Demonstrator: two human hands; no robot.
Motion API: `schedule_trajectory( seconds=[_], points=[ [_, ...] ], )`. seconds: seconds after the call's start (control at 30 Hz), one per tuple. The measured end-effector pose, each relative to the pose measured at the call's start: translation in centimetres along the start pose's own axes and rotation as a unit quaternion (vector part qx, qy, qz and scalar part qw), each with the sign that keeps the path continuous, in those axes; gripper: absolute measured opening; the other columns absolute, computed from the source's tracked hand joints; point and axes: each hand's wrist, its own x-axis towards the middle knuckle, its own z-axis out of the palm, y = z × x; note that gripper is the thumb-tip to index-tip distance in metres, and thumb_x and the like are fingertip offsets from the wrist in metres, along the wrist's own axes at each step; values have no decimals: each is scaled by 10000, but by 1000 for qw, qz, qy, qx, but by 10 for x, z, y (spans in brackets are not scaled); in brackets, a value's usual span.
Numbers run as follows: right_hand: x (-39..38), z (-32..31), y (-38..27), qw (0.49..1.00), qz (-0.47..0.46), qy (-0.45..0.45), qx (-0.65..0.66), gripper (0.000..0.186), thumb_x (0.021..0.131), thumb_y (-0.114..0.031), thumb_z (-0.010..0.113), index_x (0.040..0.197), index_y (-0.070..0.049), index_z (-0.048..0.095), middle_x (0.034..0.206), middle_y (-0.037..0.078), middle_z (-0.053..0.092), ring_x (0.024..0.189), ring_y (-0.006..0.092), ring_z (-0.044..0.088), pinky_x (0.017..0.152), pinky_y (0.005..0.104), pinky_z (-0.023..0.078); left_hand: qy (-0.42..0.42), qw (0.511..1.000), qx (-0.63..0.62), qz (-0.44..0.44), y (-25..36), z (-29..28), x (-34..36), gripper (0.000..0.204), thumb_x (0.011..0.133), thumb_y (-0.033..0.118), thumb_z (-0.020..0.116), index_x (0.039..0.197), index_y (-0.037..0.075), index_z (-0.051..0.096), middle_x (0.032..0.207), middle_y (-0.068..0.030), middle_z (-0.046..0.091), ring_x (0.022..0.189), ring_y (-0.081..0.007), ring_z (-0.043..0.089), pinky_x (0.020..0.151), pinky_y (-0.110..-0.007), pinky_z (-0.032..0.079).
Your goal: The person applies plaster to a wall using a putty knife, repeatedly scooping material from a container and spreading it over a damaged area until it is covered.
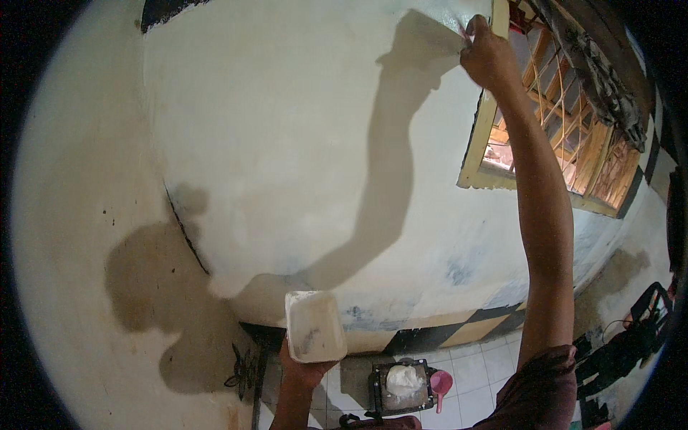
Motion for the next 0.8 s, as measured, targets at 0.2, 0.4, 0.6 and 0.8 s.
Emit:
schedule_trajectory(
  seconds=[0.2,0.4,0.6,0.8],
  points=[
    [42,3,20,986,163,-6,-36,412,723,-235,604,1080,-34,560,963,247,649,895,419,634,807,475,497,7,999,-41,-5,17,2,-12,659,867,567,368,1339,112,433,1243,-149,523,1097,-379,559,829,-576,506],
    [48,22,-18,966,257,10,32,444,750,-282,618,1076,9,538,959,291,634,928,439,627,806,508,508,-42,998,-47,32,64,7,-33,649,876,540,370,1360,107,408,1249,-156,516,1105,-397,550,803,-586,520],
    [76,40,-127,944,275,-20,179,499,768,-276,610,1151,15,478,993,262,639,975,419,611,835,478,494,-65,993,-34,91,95,-7,-41,659,884,535,368,1362,83,390,1238,-172,519,1091,-401,561,815,-596,522],
    [74,35,-223,967,150,16,205,393,806,-268,618,1078,-17,485,948,220,638,864,401,637,755,477,518,-66,982,103,145,112,-22,-25,687,879,566,365,1361,76,383,1238,-173,525,1091,-416,559,832,-605,514]
  ],
)
